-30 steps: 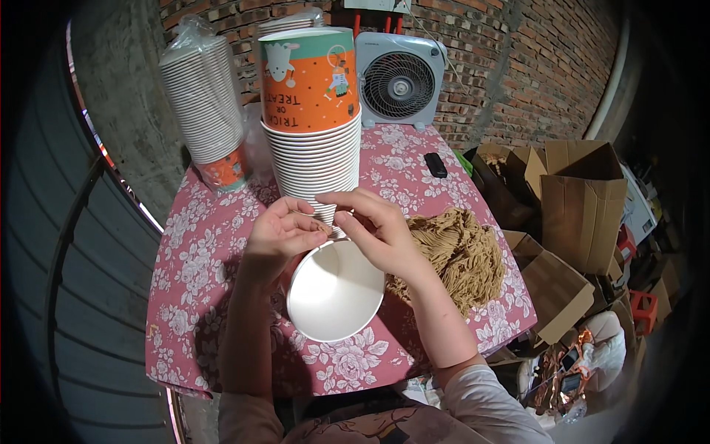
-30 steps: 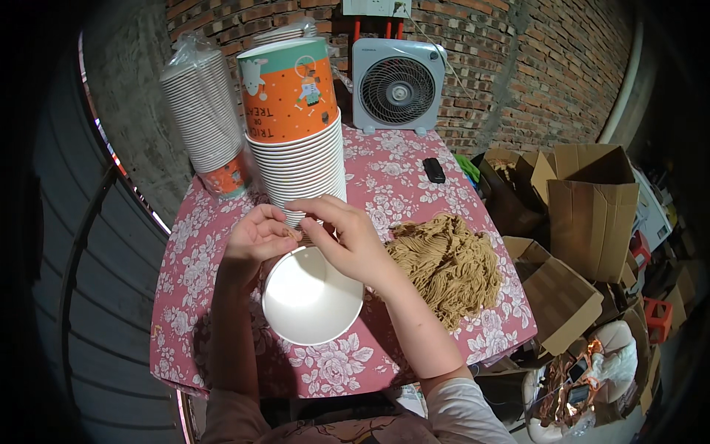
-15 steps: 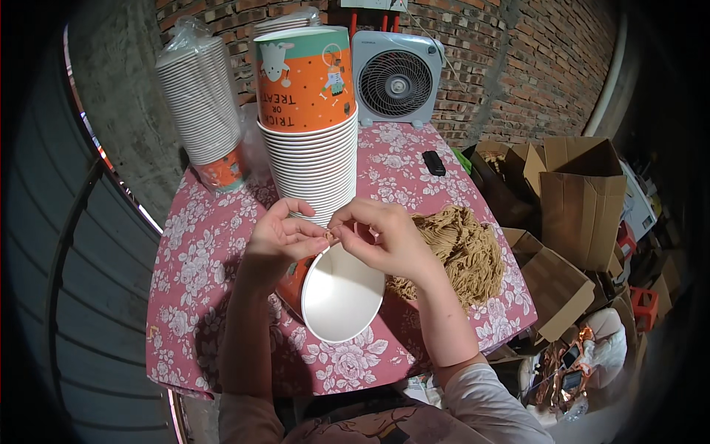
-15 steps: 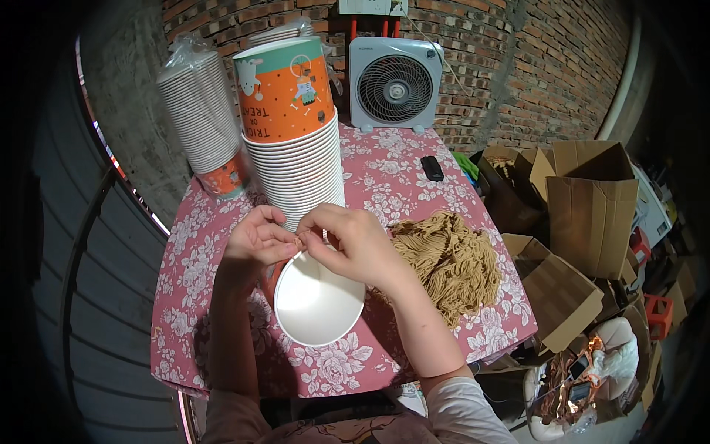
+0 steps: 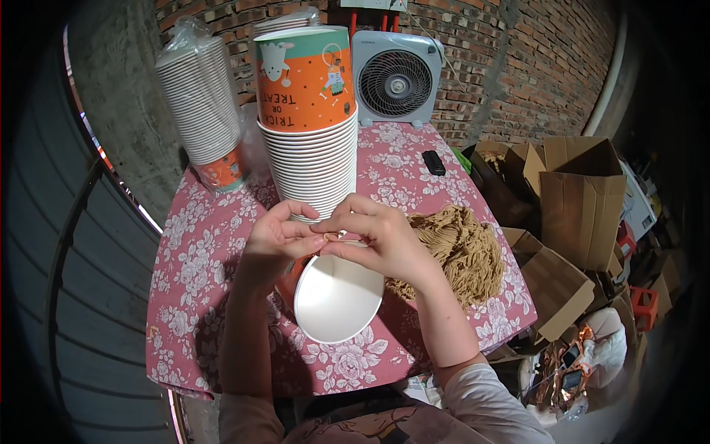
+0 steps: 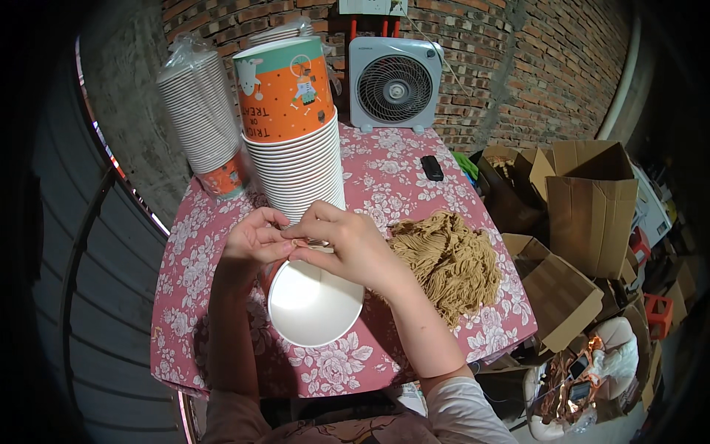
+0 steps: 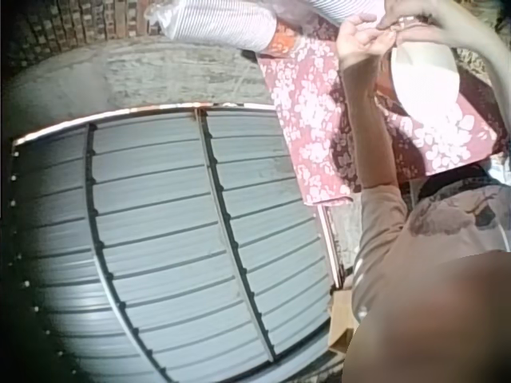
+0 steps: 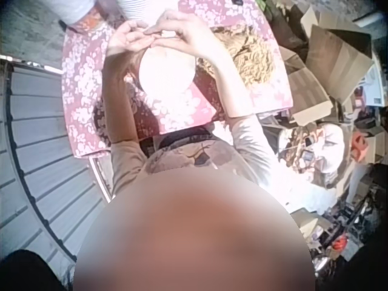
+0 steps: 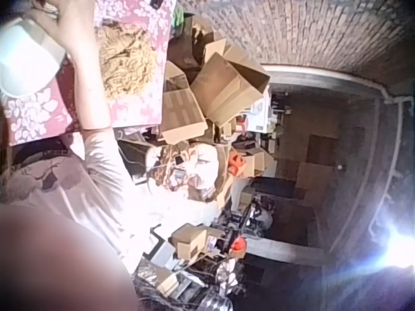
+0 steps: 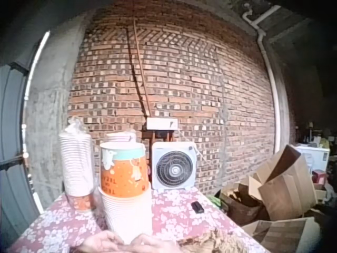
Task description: Attaching decorative strings to paper cups for assembly.
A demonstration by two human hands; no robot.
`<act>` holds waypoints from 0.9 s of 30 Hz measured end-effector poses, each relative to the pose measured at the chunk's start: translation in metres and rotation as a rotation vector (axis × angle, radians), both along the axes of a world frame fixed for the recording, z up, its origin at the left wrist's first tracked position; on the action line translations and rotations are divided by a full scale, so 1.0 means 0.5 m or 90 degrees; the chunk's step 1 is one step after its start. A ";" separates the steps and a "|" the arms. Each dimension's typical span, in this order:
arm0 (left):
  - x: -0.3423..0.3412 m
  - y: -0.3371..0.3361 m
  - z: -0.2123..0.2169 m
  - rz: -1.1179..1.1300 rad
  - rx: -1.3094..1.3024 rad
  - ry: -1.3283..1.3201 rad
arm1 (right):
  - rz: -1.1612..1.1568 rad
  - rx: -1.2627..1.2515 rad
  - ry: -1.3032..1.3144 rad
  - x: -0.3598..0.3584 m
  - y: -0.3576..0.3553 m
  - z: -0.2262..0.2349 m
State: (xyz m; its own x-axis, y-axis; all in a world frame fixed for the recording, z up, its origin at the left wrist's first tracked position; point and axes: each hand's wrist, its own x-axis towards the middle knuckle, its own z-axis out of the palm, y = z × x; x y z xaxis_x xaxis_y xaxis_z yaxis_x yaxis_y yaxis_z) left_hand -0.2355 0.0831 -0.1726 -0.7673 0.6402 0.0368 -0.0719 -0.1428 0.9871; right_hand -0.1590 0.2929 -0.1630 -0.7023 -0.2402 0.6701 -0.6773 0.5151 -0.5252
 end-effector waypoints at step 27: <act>0.010 0.001 0.004 0.006 0.004 -0.002 | 0.025 -0.028 -0.002 -0.003 0.003 -0.004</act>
